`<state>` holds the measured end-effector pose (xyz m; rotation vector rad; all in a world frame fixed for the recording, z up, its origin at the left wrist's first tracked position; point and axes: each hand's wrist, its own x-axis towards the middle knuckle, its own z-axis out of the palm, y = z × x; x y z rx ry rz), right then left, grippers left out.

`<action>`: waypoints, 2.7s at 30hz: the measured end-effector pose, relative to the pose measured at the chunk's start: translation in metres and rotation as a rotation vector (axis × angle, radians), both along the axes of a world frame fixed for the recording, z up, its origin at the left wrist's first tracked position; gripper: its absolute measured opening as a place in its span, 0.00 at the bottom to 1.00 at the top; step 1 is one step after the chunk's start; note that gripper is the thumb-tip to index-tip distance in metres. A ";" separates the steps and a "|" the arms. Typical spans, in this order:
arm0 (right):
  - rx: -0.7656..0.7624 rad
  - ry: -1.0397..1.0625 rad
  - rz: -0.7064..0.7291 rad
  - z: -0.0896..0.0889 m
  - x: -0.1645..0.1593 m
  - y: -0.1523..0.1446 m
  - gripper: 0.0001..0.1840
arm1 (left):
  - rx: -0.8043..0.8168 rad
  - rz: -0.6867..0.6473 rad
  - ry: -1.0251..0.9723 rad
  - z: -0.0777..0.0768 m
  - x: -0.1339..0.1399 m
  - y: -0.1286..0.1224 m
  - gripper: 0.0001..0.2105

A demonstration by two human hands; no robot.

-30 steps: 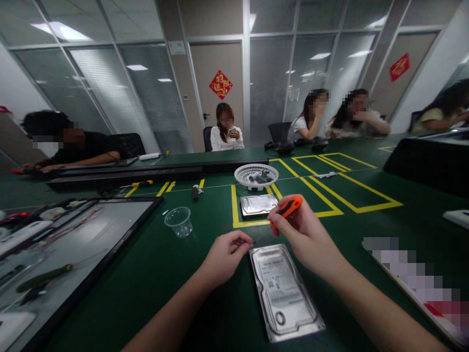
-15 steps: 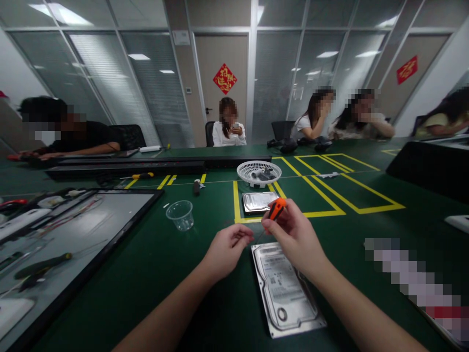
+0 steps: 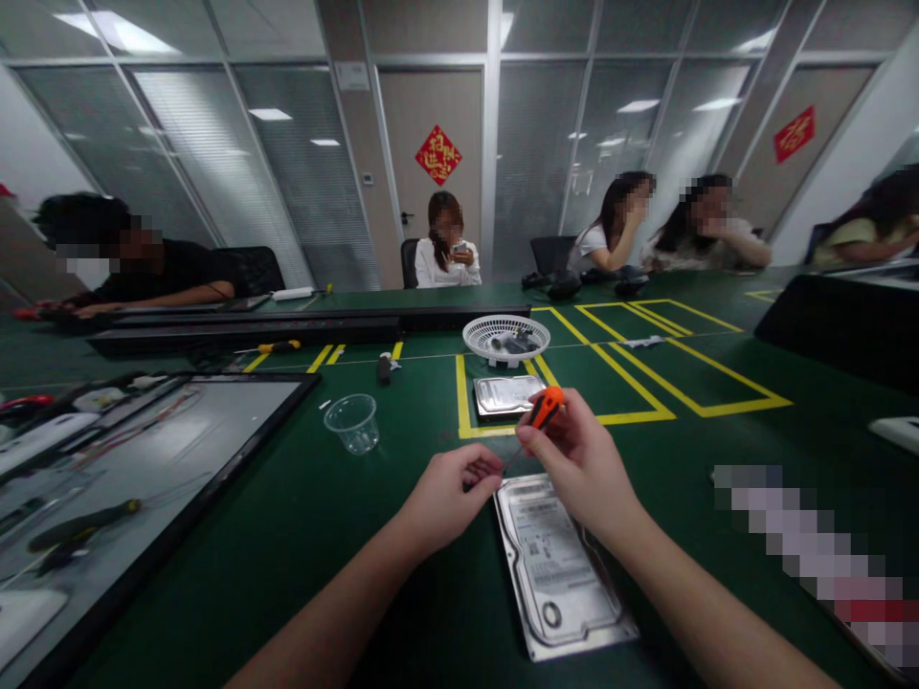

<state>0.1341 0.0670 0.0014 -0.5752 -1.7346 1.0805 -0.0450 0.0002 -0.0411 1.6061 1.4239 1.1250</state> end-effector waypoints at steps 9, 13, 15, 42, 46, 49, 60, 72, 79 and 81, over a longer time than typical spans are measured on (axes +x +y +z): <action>0.048 0.010 -0.066 -0.004 0.005 0.001 0.09 | -0.022 -0.011 0.256 0.025 0.003 0.004 0.06; 0.045 0.057 -0.108 -0.003 0.007 0.003 0.11 | 0.030 -0.071 0.450 0.036 0.002 0.000 0.06; 0.042 0.083 -0.120 -0.002 0.009 0.005 0.12 | 0.074 -0.074 0.603 0.041 0.002 -0.002 0.04; 0.057 0.068 -0.163 -0.002 0.013 0.005 0.12 | 0.264 -0.234 1.063 0.032 0.001 -0.004 0.07; 0.058 0.064 -0.166 -0.003 0.012 0.005 0.11 | 0.272 -0.247 1.110 0.033 0.003 -0.006 0.07; 0.062 0.049 -0.186 -0.002 0.014 0.007 0.12 | 0.246 -0.258 1.098 0.034 0.003 -0.007 0.08; 0.196 -0.178 -0.317 0.013 0.040 0.023 0.06 | 0.053 -0.157 0.791 0.056 0.000 -0.007 0.07; 0.185 -0.169 -0.323 0.009 0.036 0.021 0.09 | -0.023 -0.186 0.779 0.059 0.000 -0.008 0.06; 0.194 -0.135 -0.296 0.008 0.034 0.020 0.08 | -0.025 -0.193 0.827 0.063 0.004 -0.010 0.06; 0.194 -0.130 -0.292 0.008 0.034 0.020 0.08 | -0.029 -0.187 0.817 0.064 0.005 -0.010 0.06</action>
